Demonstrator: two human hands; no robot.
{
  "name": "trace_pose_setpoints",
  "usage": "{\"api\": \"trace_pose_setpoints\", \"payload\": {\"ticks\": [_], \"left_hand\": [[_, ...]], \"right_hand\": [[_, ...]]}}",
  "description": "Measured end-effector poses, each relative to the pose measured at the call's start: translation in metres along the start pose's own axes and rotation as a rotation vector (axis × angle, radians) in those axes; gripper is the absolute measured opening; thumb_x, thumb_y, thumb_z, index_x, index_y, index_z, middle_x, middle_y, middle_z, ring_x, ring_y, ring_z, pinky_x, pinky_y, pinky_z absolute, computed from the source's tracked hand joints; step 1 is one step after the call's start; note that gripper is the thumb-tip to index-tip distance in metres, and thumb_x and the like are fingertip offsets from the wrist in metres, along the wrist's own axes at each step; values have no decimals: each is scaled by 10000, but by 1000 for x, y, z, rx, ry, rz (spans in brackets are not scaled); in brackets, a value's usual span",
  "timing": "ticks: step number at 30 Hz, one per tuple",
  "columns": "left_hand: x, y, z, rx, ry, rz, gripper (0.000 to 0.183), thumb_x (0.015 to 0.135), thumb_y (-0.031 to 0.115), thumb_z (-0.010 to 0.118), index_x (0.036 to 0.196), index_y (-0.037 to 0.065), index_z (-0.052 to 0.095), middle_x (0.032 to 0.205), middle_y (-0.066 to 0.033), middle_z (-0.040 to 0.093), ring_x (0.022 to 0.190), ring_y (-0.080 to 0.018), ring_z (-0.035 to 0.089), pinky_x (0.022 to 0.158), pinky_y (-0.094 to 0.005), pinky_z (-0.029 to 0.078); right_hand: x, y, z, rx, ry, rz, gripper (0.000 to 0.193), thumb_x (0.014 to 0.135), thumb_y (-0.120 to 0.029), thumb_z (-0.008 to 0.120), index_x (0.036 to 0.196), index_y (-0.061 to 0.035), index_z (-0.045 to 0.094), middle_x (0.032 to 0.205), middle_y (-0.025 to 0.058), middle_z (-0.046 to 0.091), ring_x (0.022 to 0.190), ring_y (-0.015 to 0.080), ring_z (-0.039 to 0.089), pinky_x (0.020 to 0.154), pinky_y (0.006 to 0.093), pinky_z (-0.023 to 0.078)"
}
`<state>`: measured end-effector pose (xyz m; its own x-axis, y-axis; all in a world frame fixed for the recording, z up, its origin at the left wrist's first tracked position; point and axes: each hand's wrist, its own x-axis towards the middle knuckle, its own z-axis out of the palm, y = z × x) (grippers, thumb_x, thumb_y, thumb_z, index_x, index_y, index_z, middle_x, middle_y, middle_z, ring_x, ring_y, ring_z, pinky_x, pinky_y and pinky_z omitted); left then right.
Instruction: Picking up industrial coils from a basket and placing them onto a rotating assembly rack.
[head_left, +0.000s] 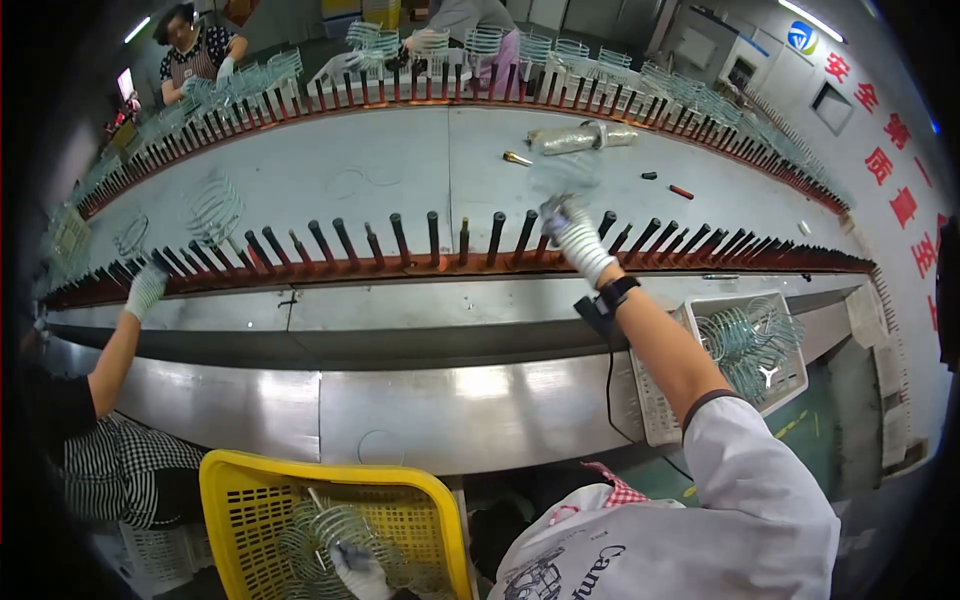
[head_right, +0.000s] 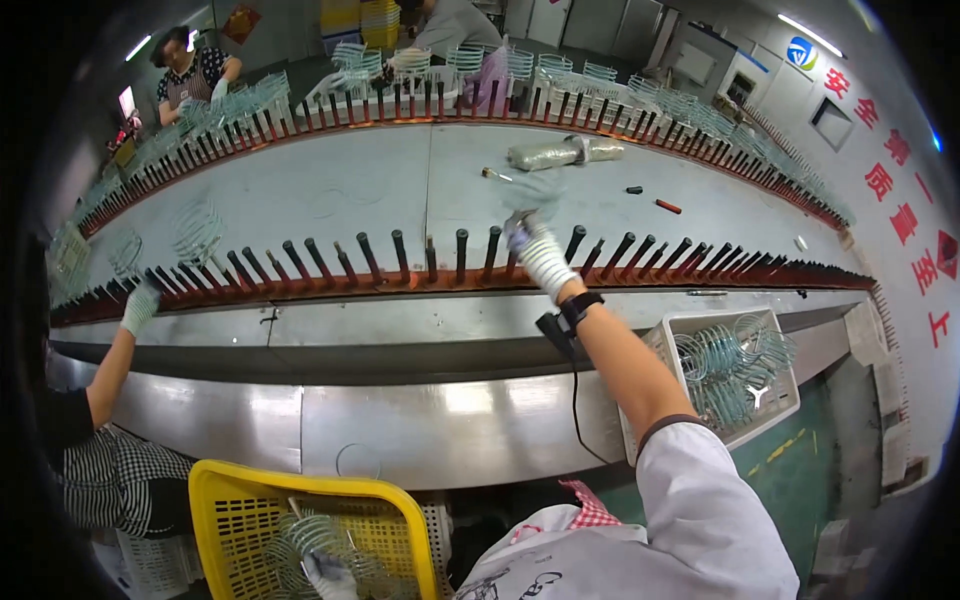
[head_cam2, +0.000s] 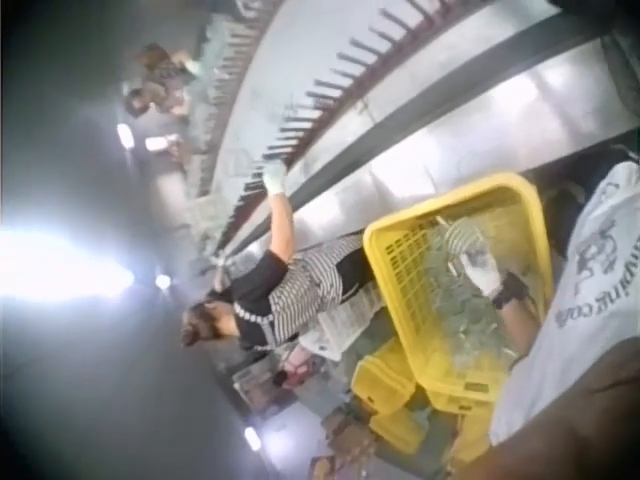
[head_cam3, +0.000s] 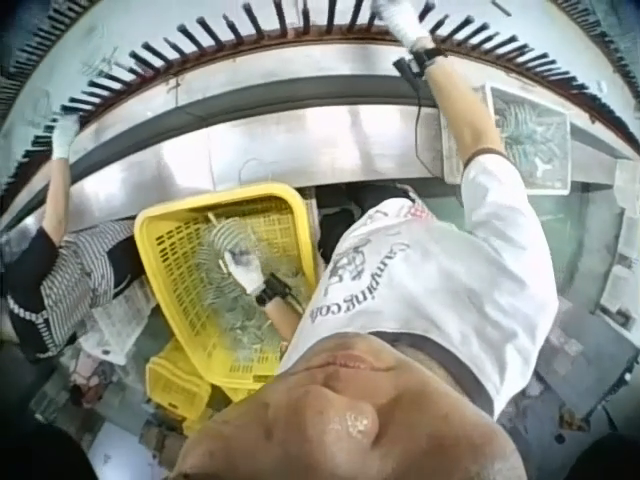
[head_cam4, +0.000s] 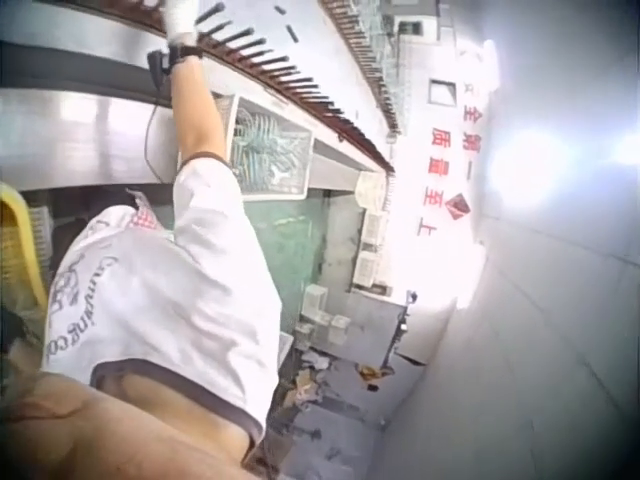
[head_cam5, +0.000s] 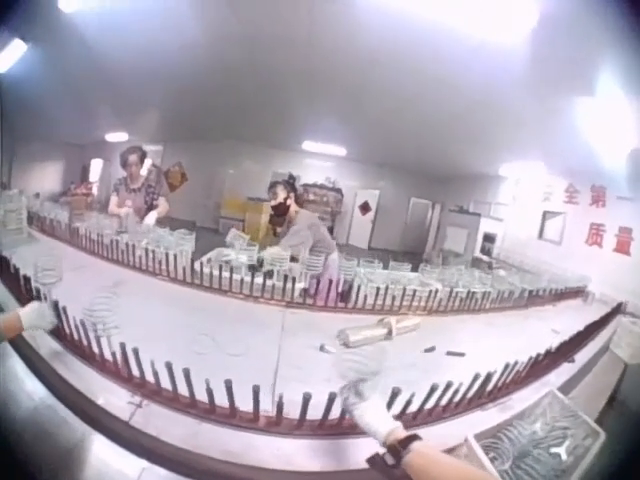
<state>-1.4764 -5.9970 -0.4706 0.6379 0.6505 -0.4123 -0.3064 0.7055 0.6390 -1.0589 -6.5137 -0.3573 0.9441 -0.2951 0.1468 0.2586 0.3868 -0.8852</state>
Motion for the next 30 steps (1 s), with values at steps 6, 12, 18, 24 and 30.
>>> {"api": "trace_pose_setpoints", "payload": {"ticks": [6, 12, 18, 24, 30], "left_hand": [[-97, 43, 60, 409, -165, 32, 179, 891, 267, 525, 962, 107, 561, 829, -43, 588, 618, -139, 504, 515, -216, 425], [-150, 24, 98, 650, -334, 242, 240, 895, 266, 510, 1033, 71, 540, 870, -45, 525, 652, -161, 469, 577, -257, 405], [-173, -55, 167, 1105, -628, 353, 272, 857, 260, 561, 918, -5, 559, 687, -30, 550, 570, -111, 531, 492, -243, 436], [-169, -131, 234, 991, -668, -14, 250, 874, 257, 538, 916, 16, 588, 655, 2, 554, 527, -66, 510, 494, -200, 421], [-195, -150, 261, 1019, -805, 113, 193, 869, 205, 535, 885, 19, 586, 628, 10, 525, 503, -52, 464, 477, -190, 386]], "right_hand": [[7, 32, 16, -225, -140, -235, 144, 869, -189, 530, 976, -93, 546, 657, 30, 570, 477, 93, 448, 422, 239, 372], [-2, 17, 40, -378, -118, -331, 156, 864, -211, 542, 949, -87, 587, 662, 22, 598, 502, 74, 427, 460, 252, 353], [-82, -47, 11, 172, -534, 56, 174, 871, -160, 564, 967, -15, 558, 796, -27, 543, 713, 74, 493, 654, 234, 425], [-171, -29, -98, -494, -689, -42, 303, 874, -262, 545, 1036, -6, 565, 795, 66, 583, 710, 126, 497, 702, 287, 444], [-219, 79, -234, -1058, -741, 177, 312, 849, -280, 553, 1027, -26, 586, 910, 145, 629, 859, 267, 598, 787, 378, 456]]}}
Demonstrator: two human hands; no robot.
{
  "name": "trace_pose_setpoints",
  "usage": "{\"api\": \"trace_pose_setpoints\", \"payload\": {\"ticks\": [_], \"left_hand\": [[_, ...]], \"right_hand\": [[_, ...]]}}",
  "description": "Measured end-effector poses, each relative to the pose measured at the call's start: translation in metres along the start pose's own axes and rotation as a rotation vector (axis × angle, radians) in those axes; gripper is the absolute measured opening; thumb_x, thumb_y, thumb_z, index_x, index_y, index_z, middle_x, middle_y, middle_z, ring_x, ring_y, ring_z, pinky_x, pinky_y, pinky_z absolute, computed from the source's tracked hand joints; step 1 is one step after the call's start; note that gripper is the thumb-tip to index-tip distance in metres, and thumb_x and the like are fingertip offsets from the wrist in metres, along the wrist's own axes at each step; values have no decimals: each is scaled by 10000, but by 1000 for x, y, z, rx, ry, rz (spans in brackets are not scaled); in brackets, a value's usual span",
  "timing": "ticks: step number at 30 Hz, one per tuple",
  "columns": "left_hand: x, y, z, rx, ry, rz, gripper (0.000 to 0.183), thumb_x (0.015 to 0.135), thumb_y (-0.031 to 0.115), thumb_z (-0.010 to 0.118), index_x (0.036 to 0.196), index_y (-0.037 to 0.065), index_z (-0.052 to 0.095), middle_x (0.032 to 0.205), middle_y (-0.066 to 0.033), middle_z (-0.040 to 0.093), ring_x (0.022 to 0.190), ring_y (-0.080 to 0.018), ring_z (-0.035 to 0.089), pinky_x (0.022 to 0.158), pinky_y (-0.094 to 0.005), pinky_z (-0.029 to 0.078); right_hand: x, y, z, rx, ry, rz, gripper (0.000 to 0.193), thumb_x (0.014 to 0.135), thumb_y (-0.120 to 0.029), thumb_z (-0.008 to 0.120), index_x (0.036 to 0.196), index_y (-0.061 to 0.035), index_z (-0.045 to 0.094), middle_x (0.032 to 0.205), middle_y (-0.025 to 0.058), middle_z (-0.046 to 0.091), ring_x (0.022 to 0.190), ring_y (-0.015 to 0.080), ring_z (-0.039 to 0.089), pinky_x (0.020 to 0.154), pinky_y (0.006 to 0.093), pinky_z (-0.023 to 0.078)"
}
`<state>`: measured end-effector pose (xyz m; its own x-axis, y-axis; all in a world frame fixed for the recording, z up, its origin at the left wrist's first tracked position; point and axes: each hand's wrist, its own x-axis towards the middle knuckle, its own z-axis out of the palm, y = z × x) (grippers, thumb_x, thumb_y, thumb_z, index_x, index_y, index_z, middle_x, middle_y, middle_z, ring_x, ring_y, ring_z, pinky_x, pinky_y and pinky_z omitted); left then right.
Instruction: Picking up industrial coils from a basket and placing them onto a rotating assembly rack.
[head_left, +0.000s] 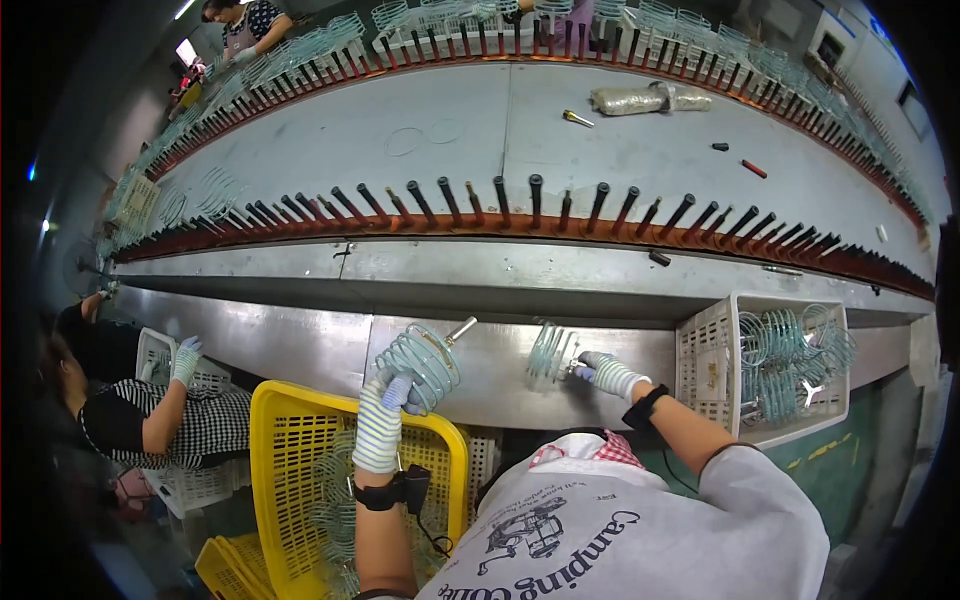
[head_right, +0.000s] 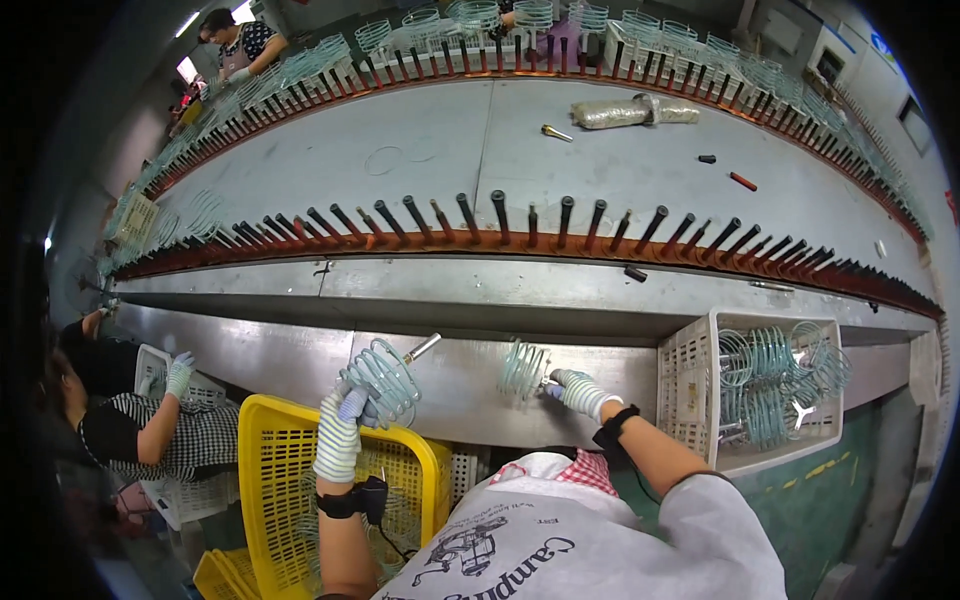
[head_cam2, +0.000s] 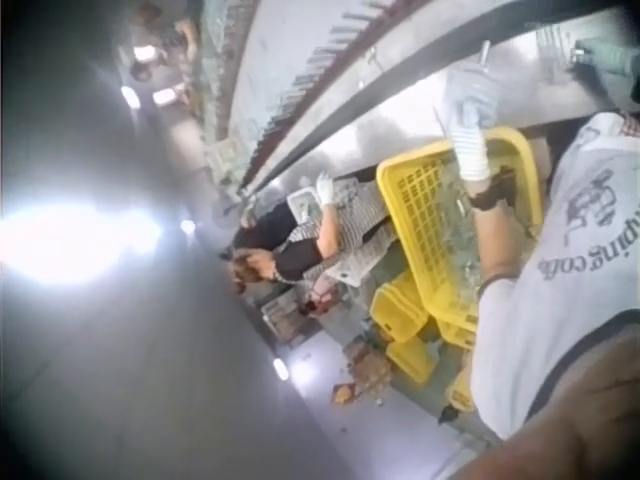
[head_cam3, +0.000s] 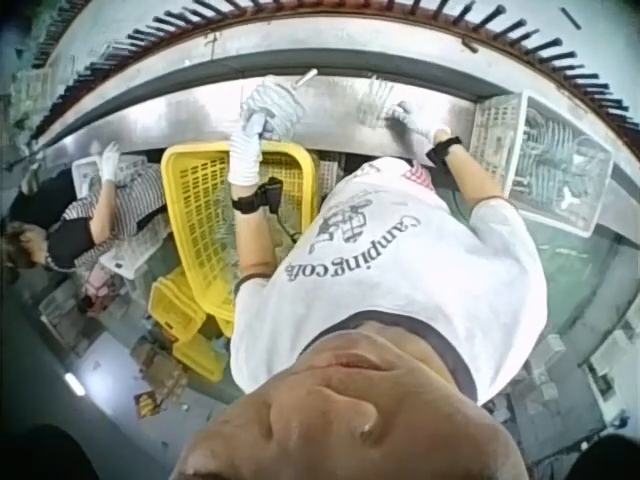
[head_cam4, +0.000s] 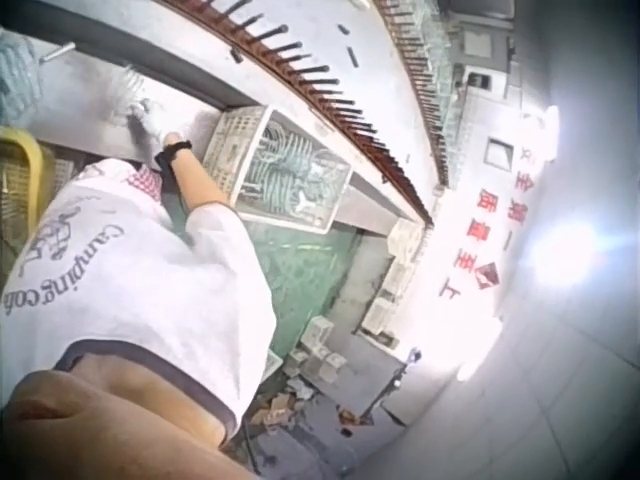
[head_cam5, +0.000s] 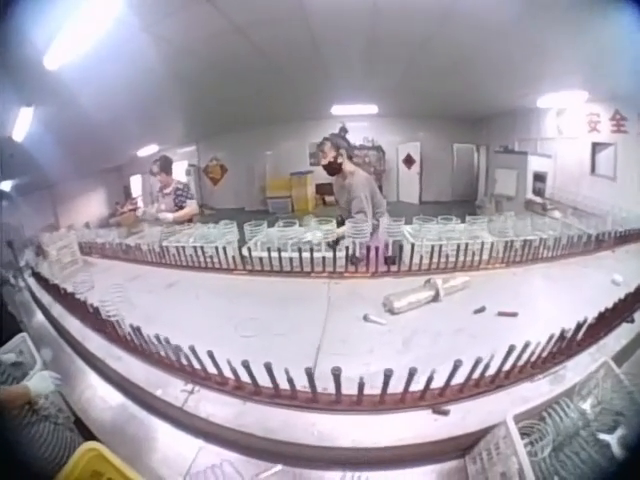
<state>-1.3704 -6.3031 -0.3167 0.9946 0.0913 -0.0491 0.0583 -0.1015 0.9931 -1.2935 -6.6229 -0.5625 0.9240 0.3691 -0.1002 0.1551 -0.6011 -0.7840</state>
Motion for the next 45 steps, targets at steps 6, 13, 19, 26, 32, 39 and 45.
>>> {"api": "trace_pose_setpoints", "payload": {"ticks": [6, 13, 19, 26, 32, 39, 45], "left_hand": [[-4, 26, 33, 179, -11, -55, 206, 851, 208, 541, 833, 8, 584, 620, -2, 531, 504, -60, 476, 473, -194, 394], [-1, 14, 95, 315, -145, -53, 251, 827, 226, 564, 804, -23, 590, 612, -27, 544, 537, -55, 476, 469, -218, 393], [-23, 30, 173, 773, -32, 351, 330, 790, 244, 587, 999, -11, 607, 725, -149, 623, 636, -227, 583, 607, -320, 459], [-76, 36, 191, 333, 212, 339, 398, 822, 91, 564, 1197, -12, 479, 1041, -139, 583, 870, -174, 574, 795, -292, 462], [-103, 6, 215, 283, 237, 165, 363, 841, 48, 520, 1190, -42, 473, 1011, -140, 585, 869, -152, 566, 814, -268, 451], [-131, -11, 249, 266, 254, 165, 342, 859, 58, 498, 1187, -36, 476, 1011, -129, 582, 888, -164, 564, 833, -267, 443], [-181, -42, 254, 291, 468, -10, 323, 893, 126, 454, 1165, -47, 477, 1020, -132, 539, 907, -186, 539, 822, -281, 461]], "right_hand": [[-3, 0, -14, -363, 130, 87, 384, 726, -271, 638, 1022, -33, 576, 1066, 191, 577, 1008, 357, 535, 873, 427, 414], [-29, -109, -78, -370, 352, -686, 698, 649, -280, 646, 1246, -20, 397, 1295, 196, 380, 1187, 346, 384, 1015, 458, 277], [-2, -89, -116, -371, 128, -487, 193, 742, -90, 528, 927, -59, 571, 867, 149, 578, 816, 324, 562, 705, 391, 458], [60, -39, -231, -49, 942, -397, 254, 825, -36, 505, 1064, -59, 584, 1042, 145, 596, 981, 304, 541, 908, 379, 409], [101, -5, -239, -108, 792, -207, 330, 790, -188, 556, 1085, -44, 580, 1029, 210, 597, 929, 384, 544, 791, 436, 428], [54, -6, -251, 65, 423, -220, 333, 827, -198, 520, 1107, -20, 504, 1023, 235, 573, 977, 404, 517, 802, 440, 435], [-101, 143, -219, 76, 687, -305, 168, 863, -184, 496, 975, -82, 569, 780, 143, 606, 704, 313, 594, 621, 367, 477]]}}
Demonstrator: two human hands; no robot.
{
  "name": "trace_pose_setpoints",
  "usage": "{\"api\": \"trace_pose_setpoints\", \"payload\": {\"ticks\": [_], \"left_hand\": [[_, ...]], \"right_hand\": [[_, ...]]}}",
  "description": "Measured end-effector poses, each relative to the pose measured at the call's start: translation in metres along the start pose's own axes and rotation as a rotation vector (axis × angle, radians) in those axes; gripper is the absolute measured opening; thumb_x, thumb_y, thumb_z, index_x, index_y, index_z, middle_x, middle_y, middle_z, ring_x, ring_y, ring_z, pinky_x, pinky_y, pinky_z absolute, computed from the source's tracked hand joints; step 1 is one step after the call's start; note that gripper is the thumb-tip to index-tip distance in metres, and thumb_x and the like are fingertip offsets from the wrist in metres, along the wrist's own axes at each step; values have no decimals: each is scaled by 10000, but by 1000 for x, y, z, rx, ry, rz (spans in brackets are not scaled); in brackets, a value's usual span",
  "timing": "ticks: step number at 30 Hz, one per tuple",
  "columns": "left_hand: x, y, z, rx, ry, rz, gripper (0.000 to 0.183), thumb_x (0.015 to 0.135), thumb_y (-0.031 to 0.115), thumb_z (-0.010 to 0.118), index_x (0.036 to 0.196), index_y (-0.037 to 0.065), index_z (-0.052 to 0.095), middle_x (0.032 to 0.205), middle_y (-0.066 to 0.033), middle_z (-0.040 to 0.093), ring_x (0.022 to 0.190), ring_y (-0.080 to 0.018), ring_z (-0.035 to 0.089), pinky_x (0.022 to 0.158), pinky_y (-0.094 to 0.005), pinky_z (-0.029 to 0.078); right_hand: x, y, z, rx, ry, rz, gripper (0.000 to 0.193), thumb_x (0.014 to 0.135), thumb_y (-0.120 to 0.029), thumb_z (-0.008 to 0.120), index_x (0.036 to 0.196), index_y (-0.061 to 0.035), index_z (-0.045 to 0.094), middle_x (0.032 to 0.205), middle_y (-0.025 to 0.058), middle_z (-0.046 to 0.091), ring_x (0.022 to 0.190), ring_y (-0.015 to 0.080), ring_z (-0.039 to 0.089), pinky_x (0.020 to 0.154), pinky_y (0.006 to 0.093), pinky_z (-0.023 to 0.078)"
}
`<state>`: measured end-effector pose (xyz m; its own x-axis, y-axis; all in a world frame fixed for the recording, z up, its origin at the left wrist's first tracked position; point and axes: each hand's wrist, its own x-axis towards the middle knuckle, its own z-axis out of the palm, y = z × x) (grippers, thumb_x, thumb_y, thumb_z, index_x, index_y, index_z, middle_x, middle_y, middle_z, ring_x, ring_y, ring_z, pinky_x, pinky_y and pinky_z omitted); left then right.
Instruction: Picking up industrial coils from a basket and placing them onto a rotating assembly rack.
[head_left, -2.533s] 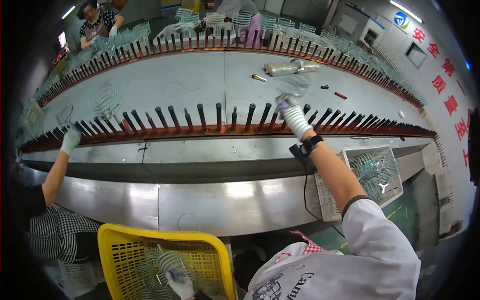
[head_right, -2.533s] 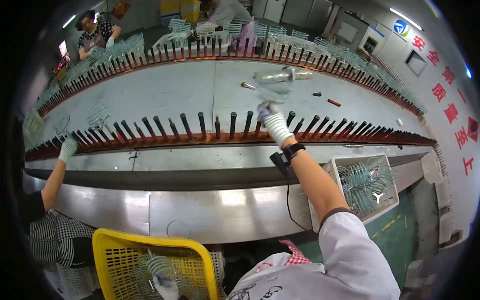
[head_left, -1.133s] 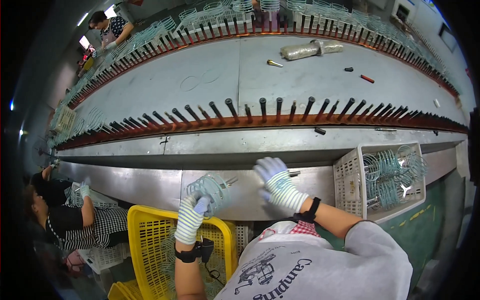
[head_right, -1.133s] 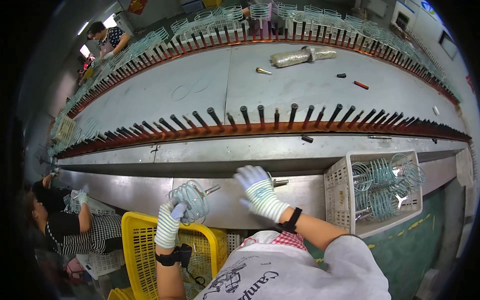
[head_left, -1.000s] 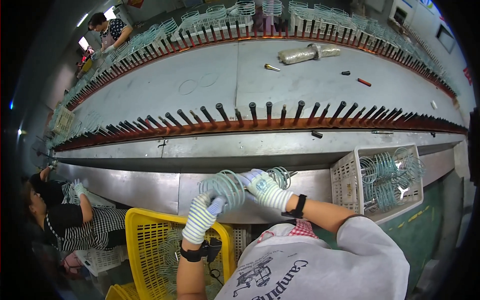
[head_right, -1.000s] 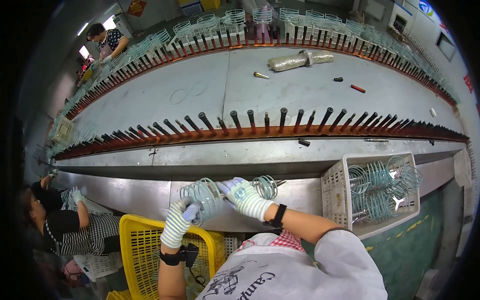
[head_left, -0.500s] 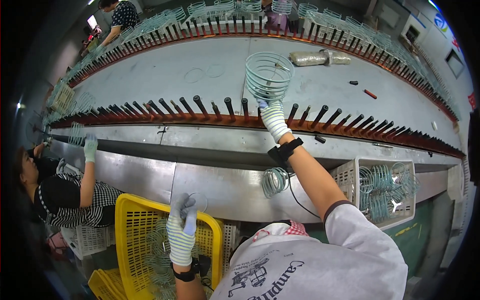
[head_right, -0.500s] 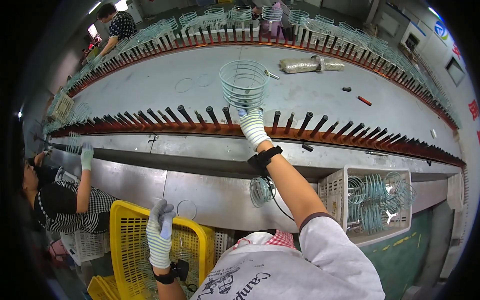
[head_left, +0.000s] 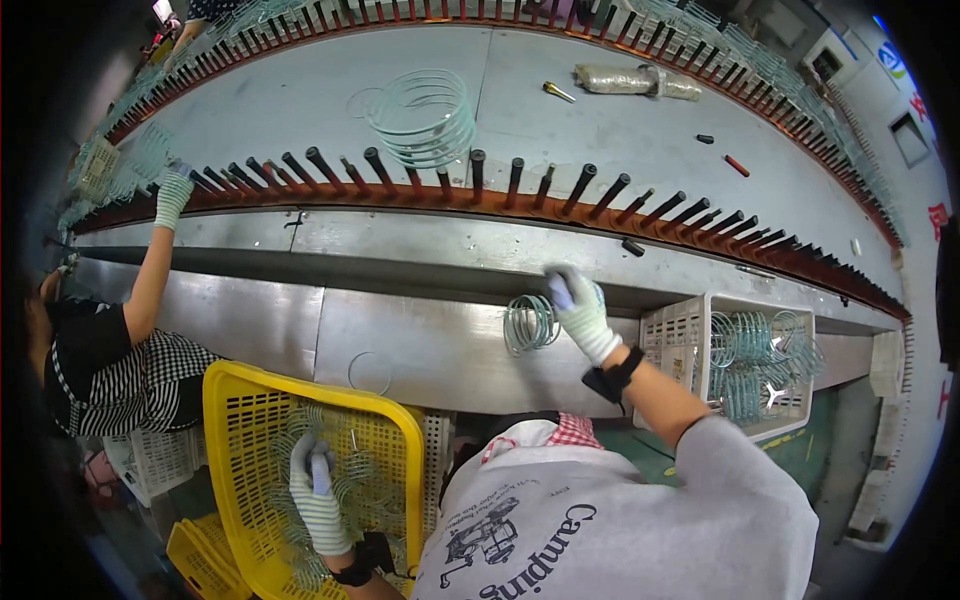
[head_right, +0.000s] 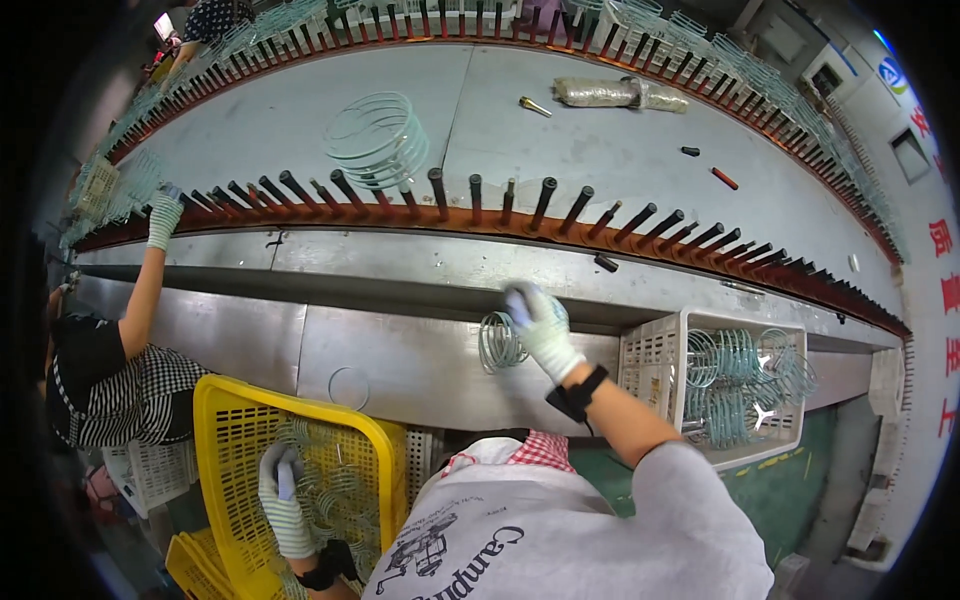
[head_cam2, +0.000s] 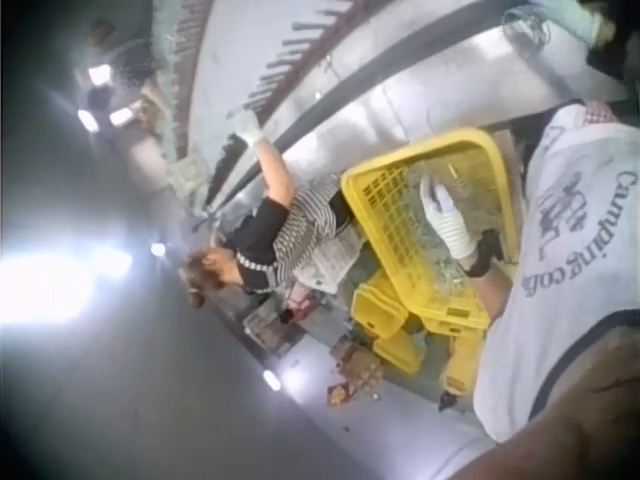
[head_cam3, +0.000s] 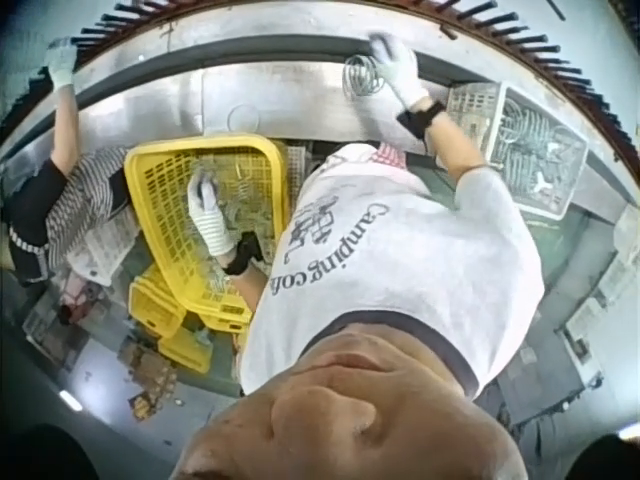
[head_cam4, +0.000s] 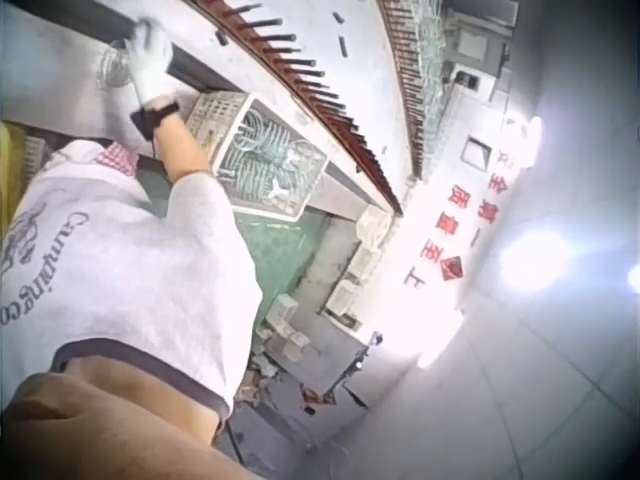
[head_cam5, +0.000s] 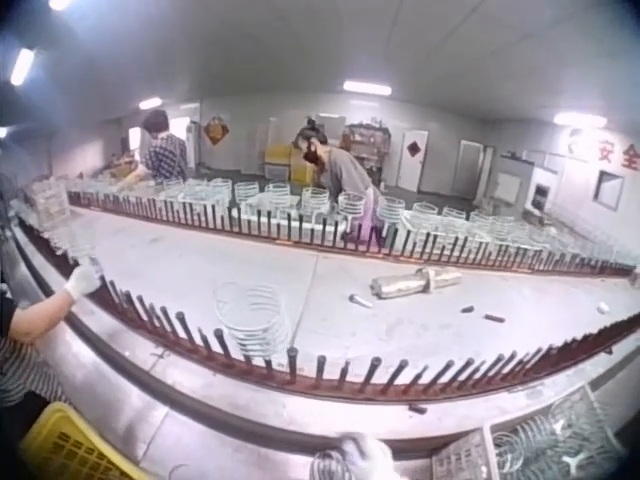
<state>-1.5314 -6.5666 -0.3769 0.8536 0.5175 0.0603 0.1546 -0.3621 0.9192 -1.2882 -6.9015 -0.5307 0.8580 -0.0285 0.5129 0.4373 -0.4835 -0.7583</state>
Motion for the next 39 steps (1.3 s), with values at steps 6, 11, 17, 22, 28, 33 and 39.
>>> {"api": "trace_pose_setpoints", "payload": {"ticks": [6, 11, 17, 22, 28, 33, 39], "left_hand": [[-15, -3, 49, 74, -197, 23, 304, 887, 141, 487, 1122, -51, 510, 1000, -123, 574, 909, -177, 559, 818, -281, 455], [-16, 6, 133, 136, -495, 83, 310, 837, 171, 557, 1080, -21, 553, 990, -141, 613, 893, -209, 588, 813, -299, 449], [-31, 14, 190, 284, -437, 361, 353, 780, 201, 629, 1055, -15, 579, 1045, -175, 586, 969, -271, 567, 846, -348, 441], [-61, 41, 203, 209, -472, 204, 296, 766, 182, 658, 971, -28, 620, 930, -132, 630, 867, -222, 601, 787, -304, 460], [-108, 74, 226, -61, -379, -76, 242, 771, 105, 649, 976, -21, 624, 843, -73, 643, 744, -116, 583, 681, -250, 474], [-134, 99, 248, -28, -268, 139, 243, 787, 109, 640, 1001, 0, 606, 904, -75, 634, 836, -144, 591, 741, -268, 461], [-144, 120, 252, -51, -194, 417, 322, 789, 109, 599, 1096, 19, 570, 1146, -141, 560, 1073, -245, 528, 927, -330, 395]], "right_hand": [[-98, 133, 5, -630, -323, 212, 388, 743, -147, 573, 1122, -93, 515, 1064, 142, 544, 1008, 308, 508, 932, 418, 373], [-93, 136, 6, -655, -628, 84, 213, 779, -282, 555, 889, -106, 606, 927, 123, 602, 922, 297, 556, 838, 443, 391], [-92, 30, -55, -197, -730, -158, 283, 805, -297, 562, 1005, -98, 586, 801, 158, 620, 732, 332, 603, 671, 424, 473], [-91, -23, -112, -165, -678, -200, 328, 841, -318, 521, 1056, -73, 558, 787, 140, 628, 716, 308, 611, 642, 407, 472], [-94, -25, -169, -133, -668, -207, 342, 843, -334, 512, 1051, -65, 557, 784, 143, 625, 704, 305, 611, 623, 402, 473], [-93, -24, -208, -115, -823, -108, 366, 867, -362, 501, 1026, -39, 565, 779, 141, 632, 684, 281, 618, 625, 386, 475], [-85, -23, -275, 956, -1144, 669, 467, 905, -442, 458, 980, 3, 578, 590, 51, 540, 480, 88, 483, 504, 233, 420]]}}
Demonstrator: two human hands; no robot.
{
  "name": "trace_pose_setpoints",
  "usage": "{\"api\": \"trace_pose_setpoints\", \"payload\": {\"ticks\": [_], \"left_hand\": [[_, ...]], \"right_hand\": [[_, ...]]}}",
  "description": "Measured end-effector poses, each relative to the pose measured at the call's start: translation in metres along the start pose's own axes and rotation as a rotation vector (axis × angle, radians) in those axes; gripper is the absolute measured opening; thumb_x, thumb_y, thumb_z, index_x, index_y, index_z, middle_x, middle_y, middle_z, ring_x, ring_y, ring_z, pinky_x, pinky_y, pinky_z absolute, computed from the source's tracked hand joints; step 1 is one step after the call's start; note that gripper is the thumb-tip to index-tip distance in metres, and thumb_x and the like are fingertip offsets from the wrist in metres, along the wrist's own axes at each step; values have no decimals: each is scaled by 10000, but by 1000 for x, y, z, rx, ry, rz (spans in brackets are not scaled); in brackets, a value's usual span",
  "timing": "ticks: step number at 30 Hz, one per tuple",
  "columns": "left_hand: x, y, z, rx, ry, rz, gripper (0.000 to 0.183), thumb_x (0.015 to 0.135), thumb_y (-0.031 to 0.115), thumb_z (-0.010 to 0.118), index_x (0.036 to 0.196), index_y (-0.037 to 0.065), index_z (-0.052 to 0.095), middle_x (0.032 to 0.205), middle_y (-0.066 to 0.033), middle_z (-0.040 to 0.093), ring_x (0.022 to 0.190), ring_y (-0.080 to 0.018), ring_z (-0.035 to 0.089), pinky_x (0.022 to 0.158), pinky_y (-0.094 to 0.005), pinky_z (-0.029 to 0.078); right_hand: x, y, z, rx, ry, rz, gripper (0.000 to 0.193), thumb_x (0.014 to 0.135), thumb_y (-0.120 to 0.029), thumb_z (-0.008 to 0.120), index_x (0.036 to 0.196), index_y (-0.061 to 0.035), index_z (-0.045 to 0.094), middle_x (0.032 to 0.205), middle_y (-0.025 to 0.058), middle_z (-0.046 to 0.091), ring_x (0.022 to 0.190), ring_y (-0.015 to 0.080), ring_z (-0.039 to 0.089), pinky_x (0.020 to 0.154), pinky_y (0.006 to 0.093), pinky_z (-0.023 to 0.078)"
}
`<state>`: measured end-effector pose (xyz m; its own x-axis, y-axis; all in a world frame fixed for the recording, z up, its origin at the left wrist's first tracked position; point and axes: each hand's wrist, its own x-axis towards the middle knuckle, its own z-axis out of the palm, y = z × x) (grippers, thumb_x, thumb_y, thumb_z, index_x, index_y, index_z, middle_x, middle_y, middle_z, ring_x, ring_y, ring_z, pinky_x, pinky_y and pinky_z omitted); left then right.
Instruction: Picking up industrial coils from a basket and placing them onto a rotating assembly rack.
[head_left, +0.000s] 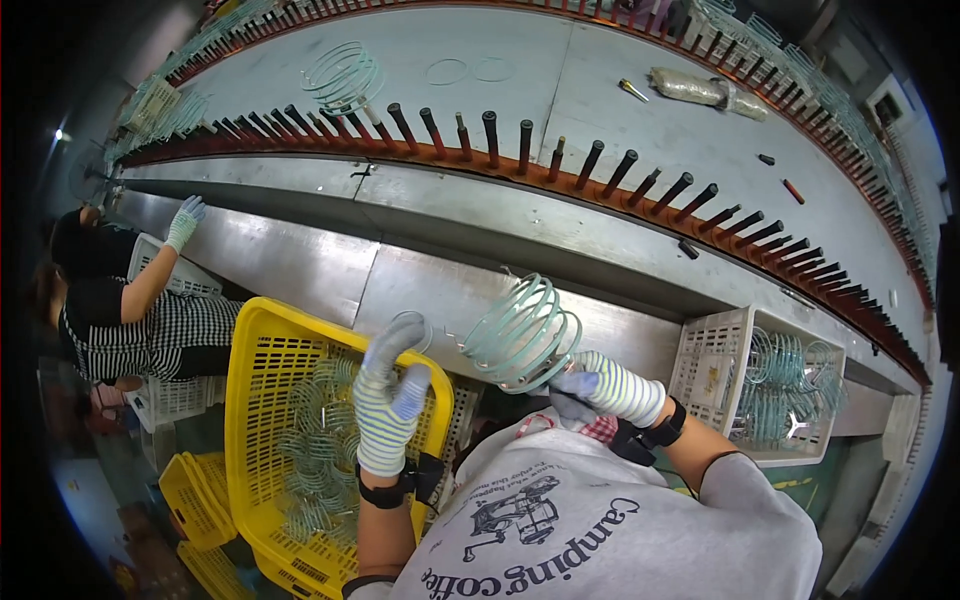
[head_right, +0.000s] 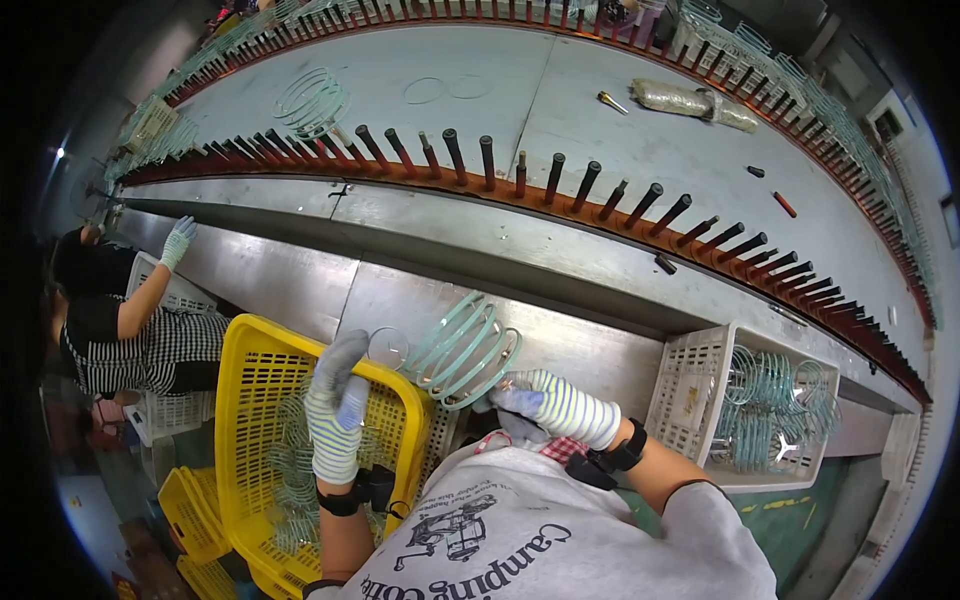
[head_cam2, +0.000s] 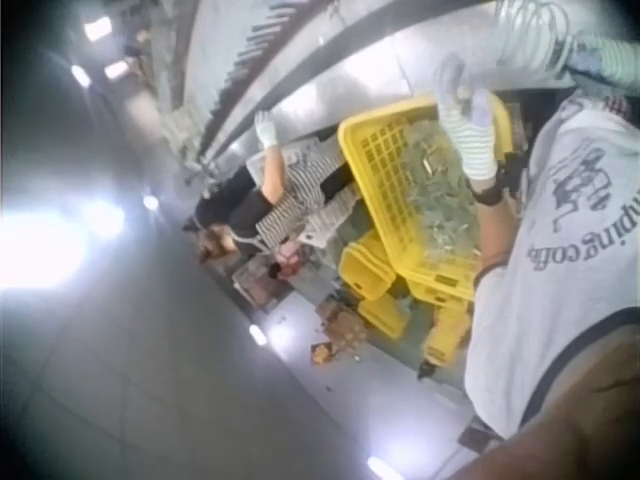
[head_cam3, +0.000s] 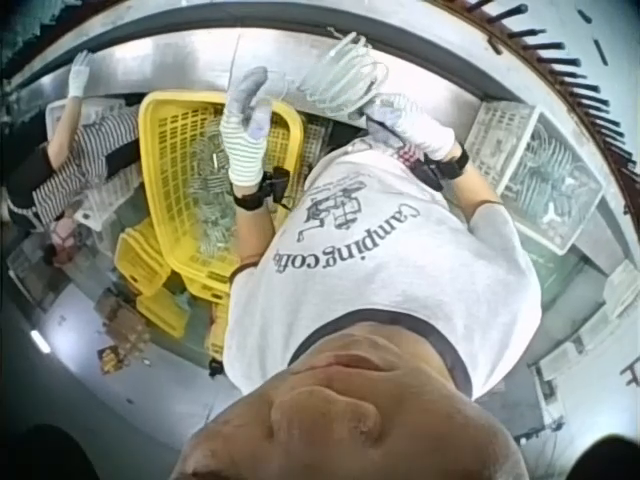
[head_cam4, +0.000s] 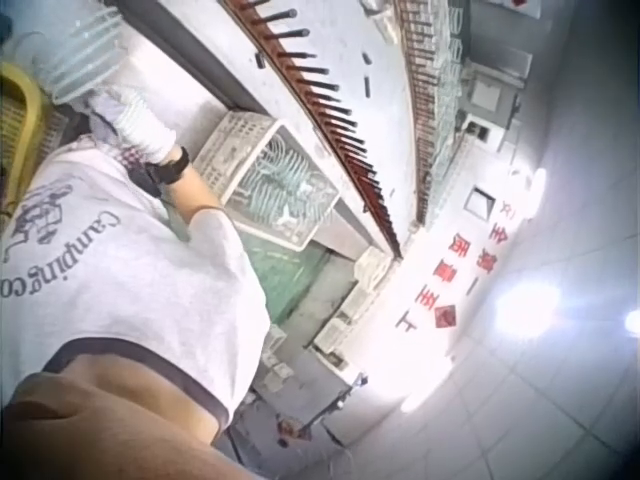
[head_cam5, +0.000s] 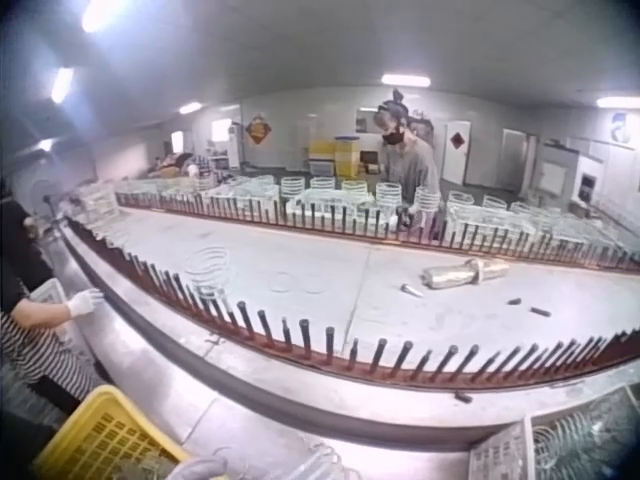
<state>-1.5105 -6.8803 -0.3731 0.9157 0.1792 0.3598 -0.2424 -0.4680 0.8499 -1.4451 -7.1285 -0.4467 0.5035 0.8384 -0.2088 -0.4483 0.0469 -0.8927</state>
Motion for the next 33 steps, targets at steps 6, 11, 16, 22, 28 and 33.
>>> {"api": "trace_pose_setpoints", "payload": {"ticks": [6, 11, 16, 22, 28, 33], "left_hand": [[-14, 1, 43, -133, -234, 8, 214, 741, 49, 650, 952, 19, 629, 1081, -131, 579, 1006, -236, 552, 878, -326, 425], [-30, 14, 62, -171, -238, -155, 182, 747, 48, 655, 922, 7, 630, 937, -102, 624, 897, -200, 593, 818, -298, 453], [-42, 22, 90, -11, -243, -96, 167, 756, 67, 658, 904, -4, 626, 881, -107, 633, 835, -187, 607, 778, -292, 467], [-55, 39, 120, -67, -230, -230, 249, 777, 93, 637, 997, -14, 587, 915, -132, 640, 846, -233, 621, 776, -315, 474], [-54, 62, 145, -53, -161, 18, 250, 755, 114, 659, 971, -4, 614, 963, -134, 627, 915, -247, 605, 805, -322, 463], [-66, 75, 168, -28, -313, 59, 201, 742, 97, 657, 927, 20, 633, 921, -116, 623, 870, -207, 602, 770, -303, 466]], "right_hand": [[-43, -2, -16, 377, -222, 100, 486, 916, -468, 406, 921, -11, 572, 425, -7, 388, 348, 91, 381, 455, 252, 437], [-68, 6, -26, 342, -192, 53, 459, 927, -419, 418, 959, 13, 572, 436, -21, 390, 352, 92, 375, 462, 248, 435], [-98, 8, -39, 252, -62, 99, 430, 923, -356, 463, 1044, 48, 549, 452, -34, 377, 367, 79, 360, 474, 237, 436], [-133, 7, -59, 268, -131, 154, 461, 924, -355, 461, 1086, 71, 529, 447, -39, 376, 361, 75, 341, 449, 229, 395], [-165, 14, -78, 520, -239, 177, 473, 935, -387, 414, 1084, 40, 549, 416, -37, 366, 345, 83, 312, 410, 234, 326], [-195, 19, -96, 760, -363, 225, 456, 941, -396, 390, 1080, 0, 569, 405, -38, 347, 349, 90, 298, 416, 237, 307]]}}
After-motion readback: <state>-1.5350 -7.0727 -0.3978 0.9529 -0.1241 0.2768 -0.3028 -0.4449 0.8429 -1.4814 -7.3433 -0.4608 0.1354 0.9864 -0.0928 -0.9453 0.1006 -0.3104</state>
